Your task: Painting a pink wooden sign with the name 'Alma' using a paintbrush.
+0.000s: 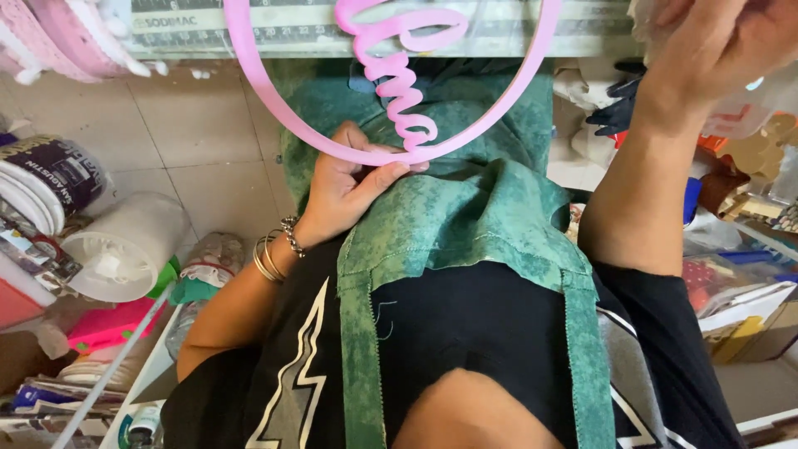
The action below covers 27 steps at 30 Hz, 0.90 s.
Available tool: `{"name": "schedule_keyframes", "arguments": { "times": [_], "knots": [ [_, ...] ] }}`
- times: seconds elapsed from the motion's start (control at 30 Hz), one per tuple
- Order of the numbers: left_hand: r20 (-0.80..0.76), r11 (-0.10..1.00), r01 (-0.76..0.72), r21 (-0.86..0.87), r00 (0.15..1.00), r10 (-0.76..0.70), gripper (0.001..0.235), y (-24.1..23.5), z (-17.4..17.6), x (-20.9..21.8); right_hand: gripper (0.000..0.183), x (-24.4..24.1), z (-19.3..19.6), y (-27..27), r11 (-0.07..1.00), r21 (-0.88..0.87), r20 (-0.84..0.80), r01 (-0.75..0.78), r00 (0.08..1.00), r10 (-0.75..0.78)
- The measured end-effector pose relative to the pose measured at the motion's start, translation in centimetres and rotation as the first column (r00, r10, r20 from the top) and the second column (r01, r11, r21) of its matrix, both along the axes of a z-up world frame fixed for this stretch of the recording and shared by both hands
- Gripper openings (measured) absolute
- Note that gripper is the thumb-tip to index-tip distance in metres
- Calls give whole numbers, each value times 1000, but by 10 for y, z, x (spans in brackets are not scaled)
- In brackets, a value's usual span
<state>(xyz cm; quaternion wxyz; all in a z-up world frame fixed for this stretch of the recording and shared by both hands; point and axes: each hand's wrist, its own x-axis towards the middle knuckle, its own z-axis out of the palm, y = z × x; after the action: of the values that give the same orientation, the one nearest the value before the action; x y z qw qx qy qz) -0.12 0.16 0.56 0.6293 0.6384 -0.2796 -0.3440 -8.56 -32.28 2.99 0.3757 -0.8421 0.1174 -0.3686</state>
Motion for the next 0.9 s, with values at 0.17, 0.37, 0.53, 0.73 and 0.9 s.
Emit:
{"name": "schedule_keyframes", "arguments": {
  "times": [0.17, 0.37, 0.53, 0.73, 0.9],
  "knots": [
    [31, 1000, -7, 8, 999, 7, 15, 1, -1, 0, 44, -2, -1, 0, 967, -256, 120, -15, 992, 47],
    [108, 1000, 2, 27, 994, -4, 16, 0, -2, 1, 33, -1, 5, 11, 923, -383, 290, -24, 946, 145],
    [206, 999, 7, 32, 978, -13, 17, 3, -12, -2, 15, 10, 36, 40, 913, -369, 117, -171, 967, 228],
    [35, 998, -8, 56, 999, 6, 17, -3, 5, 5, 26, 21, 51, 54, 966, -258, 97, -2, 995, 28],
    [19, 1000, -2, 25, 1000, 2, 17, 1, 7, 1, 9, 14, 58, 79, 992, -128, 259, -13, 965, 46]
  ]
}}
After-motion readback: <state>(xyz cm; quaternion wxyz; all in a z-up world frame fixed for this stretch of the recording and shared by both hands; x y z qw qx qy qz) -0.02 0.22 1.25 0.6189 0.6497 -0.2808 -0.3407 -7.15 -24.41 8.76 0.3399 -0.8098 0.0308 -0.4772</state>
